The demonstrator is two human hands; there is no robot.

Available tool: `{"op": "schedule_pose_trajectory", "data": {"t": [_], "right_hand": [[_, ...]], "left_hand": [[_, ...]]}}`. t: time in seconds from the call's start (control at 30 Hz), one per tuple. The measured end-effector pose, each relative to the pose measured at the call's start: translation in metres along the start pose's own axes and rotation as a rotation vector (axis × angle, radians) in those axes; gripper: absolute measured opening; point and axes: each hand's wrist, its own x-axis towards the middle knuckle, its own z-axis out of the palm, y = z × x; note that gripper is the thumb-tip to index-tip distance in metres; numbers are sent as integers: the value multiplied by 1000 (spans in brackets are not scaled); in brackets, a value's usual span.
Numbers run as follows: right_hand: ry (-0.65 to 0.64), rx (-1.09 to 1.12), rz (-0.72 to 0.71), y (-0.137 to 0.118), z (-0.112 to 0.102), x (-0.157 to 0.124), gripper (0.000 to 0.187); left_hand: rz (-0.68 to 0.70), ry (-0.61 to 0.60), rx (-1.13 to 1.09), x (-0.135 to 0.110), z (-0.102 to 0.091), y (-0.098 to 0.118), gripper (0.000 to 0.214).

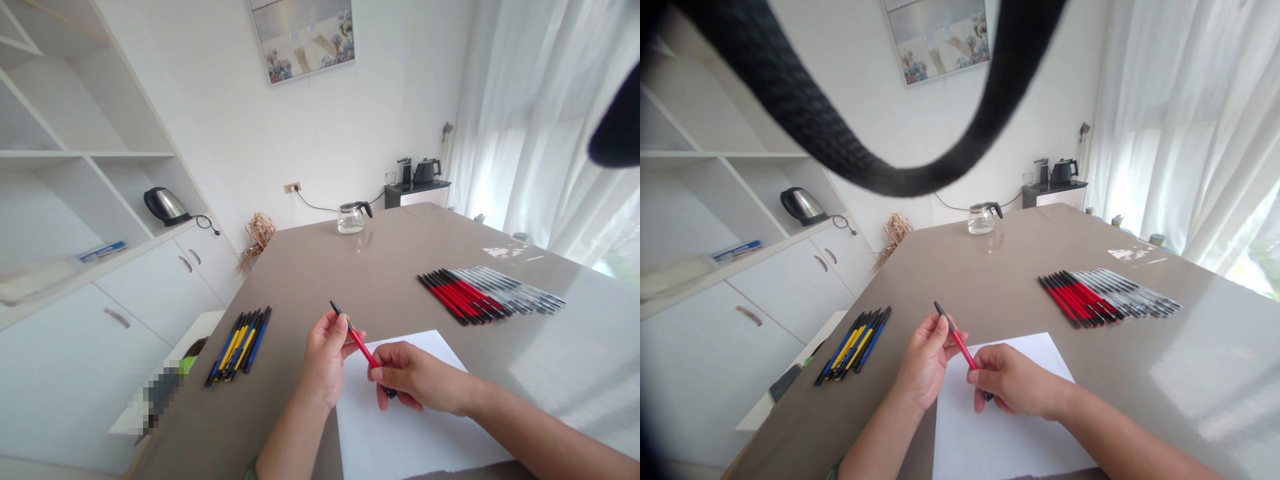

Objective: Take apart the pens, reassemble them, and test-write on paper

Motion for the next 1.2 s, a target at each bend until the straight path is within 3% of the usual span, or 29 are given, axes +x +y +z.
{"op": "schedule_pose_trajectory", "data": {"t": [0.27,0.53,0.8,1.2], "right_hand": [[-27,69,-8,2,0,1,20],[-29,27,-13,5,-1,2,18],[-36,16,-18,7,-2,2,19],[64,-174,-22,16,-3,4,22]], "left_hand": [[-51,-2,-27,2,0,0,26],[-18,-25,6,1,-2,0,12],[-47,-25,42,2,-2,0,25],[18,61,86,3,-7,13,24]]}}
